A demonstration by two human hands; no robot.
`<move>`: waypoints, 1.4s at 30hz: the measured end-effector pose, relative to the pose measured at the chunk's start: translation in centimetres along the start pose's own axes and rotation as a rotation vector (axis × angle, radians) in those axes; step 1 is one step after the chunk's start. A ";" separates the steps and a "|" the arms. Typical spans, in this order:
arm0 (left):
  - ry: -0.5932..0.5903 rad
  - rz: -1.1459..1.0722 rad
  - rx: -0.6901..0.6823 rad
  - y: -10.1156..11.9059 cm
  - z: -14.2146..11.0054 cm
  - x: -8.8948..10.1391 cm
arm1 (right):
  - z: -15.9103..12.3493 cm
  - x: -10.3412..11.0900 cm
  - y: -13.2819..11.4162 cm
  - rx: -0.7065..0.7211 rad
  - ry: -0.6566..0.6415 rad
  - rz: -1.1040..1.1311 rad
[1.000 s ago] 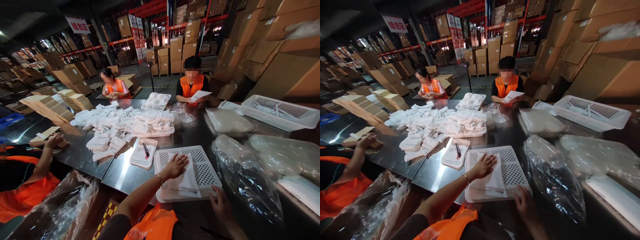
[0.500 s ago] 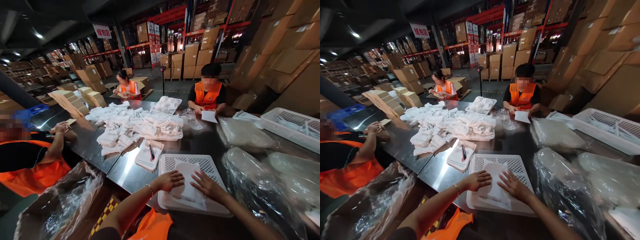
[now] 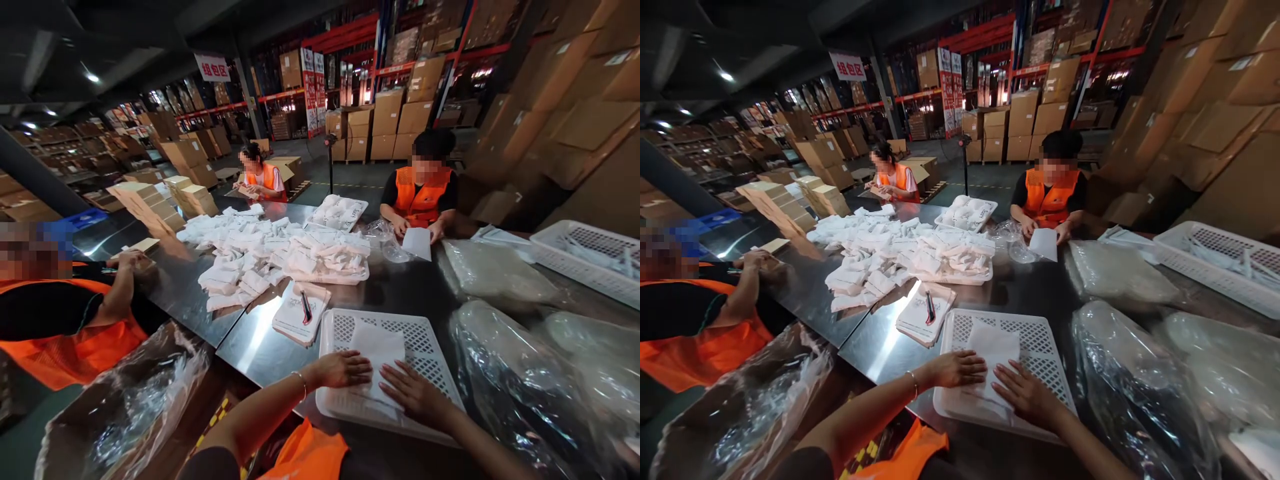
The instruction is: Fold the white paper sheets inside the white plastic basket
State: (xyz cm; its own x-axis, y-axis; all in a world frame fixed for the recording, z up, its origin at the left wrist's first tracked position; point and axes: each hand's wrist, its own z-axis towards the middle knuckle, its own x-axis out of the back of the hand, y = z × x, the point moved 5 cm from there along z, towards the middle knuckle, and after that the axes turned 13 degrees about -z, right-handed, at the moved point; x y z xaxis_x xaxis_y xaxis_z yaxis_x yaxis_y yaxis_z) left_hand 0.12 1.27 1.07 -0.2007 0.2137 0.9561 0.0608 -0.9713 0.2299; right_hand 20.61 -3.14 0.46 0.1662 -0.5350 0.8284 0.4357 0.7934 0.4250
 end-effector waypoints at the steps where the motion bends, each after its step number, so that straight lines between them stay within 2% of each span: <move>1: 0.013 -0.057 0.030 -0.2 -0.2 -0.3 | -0.3 -0.3 -0.2 -0.013 -0.002 -0.006; 4: 0.074 -0.265 0.152 -0.8 -0.7 -0.9 | -0.4 -0.6 -0.8 -0.041 -0.006 -0.037; 8: 0.118 -0.530 0.228 -1.4 -1.0 -0.9 | 0.7 1.0 -0.9 -0.096 0.105 -0.124; 14: 0.343 -0.842 0.299 -1.7 -1.1 1.0 | 1.4 2.7 -0.6 -0.159 0.233 -0.118; 18: 0.511 -0.952 0.455 -2.3 -1.0 2.1 | 1.5 2.4 -0.7 -0.241 0.273 -0.101; 20: 0.548 -0.969 0.524 -2.6 -0.9 2.6 | 1.8 2.2 -0.6 -0.300 0.266 -0.112; 23: 0.541 -0.970 0.579 -3.1 -0.6 3.3 | 2.1 2.1 0.0 -0.338 0.211 -0.157; 26: 0.481 -0.914 0.556 -3.2 -0.6 4.0 | 2.1 2.5 0.5 -0.296 0.174 -0.191; 31: 0.210 -0.724 0.273 -2.2 -0.1 4.2 | 1.0 3.3 1.0 -0.246 0.190 -0.122; 33: 0.100 -0.649 0.209 -1.9 -0.1 3.7 | 0.7 3.0 0.7 -0.201 0.179 -0.069; 35: 0.042 -0.617 0.186 -1.9 -0.2 3.1 | 0.5 2.5 0.3 -0.191 0.150 0.032; 38: 0.075 -0.684 0.223 -1.9 -0.4 2.5 | 0.0 1.6 0.4 -0.345 0.128 0.256; 42: 0.307 -0.839 0.537 -2.5 -0.8 1.4 | -0.7 1.1 0.9 -0.668 0.109 0.329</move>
State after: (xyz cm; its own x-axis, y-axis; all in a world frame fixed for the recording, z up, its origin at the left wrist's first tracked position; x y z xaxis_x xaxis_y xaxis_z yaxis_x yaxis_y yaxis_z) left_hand -1.11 3.89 1.70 -0.6152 0.6900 0.3814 0.1985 -0.3326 0.9219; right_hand 21.81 -3.16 1.48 0.4523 -0.3542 0.8185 0.7867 0.5908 -0.1791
